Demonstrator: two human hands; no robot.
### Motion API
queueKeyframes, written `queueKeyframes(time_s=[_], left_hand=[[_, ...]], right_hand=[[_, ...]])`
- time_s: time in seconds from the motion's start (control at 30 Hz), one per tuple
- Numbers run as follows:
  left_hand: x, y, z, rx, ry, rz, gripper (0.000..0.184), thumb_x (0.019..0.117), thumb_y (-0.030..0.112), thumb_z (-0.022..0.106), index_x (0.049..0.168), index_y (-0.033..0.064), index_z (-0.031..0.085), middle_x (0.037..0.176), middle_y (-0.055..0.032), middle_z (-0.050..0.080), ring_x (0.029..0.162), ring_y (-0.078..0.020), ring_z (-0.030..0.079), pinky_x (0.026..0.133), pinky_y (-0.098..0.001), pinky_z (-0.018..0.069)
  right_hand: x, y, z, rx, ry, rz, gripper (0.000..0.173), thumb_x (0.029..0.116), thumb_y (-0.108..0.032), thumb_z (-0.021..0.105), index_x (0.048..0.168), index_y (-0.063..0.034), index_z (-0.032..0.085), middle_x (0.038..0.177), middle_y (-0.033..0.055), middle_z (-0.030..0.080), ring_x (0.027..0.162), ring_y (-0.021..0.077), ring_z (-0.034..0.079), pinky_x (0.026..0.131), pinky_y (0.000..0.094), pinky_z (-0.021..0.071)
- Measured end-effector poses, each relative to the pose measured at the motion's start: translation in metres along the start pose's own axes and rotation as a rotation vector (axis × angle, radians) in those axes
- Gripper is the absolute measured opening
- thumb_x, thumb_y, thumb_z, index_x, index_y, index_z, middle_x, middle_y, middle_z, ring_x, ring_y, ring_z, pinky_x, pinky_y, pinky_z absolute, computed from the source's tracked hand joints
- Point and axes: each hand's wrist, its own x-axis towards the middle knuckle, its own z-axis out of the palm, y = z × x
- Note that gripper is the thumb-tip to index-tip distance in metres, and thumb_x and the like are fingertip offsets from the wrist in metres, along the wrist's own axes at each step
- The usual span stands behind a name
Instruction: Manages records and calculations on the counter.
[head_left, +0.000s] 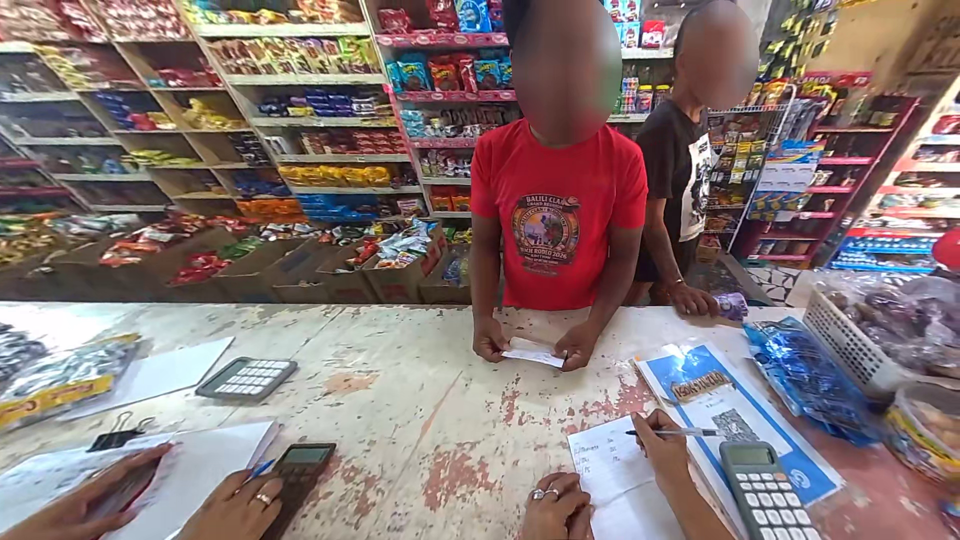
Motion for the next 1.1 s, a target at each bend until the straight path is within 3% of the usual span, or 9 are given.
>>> queueKeyframes(time_s=[1.1], left_hand=[[0.002,0.003,-0.003,-0.061,0.014,0.008,0.012,0.0897,0.014,0.073,0.093,0.0066,0.081,0.119,-0.0158,0.073,0.122,-0.0387,0.062,0.106,-0.0551,0.0461]], right_hand=[[0.001,0.007,-0.001,-0.018,0.002,0.022,0.036,0.0895,-0.024,0.078,0.069,-0.0116,0.051,0.054,0.0017,0.05,0.044,0.0112,0.048,0.041,0.0265,0.0411]])
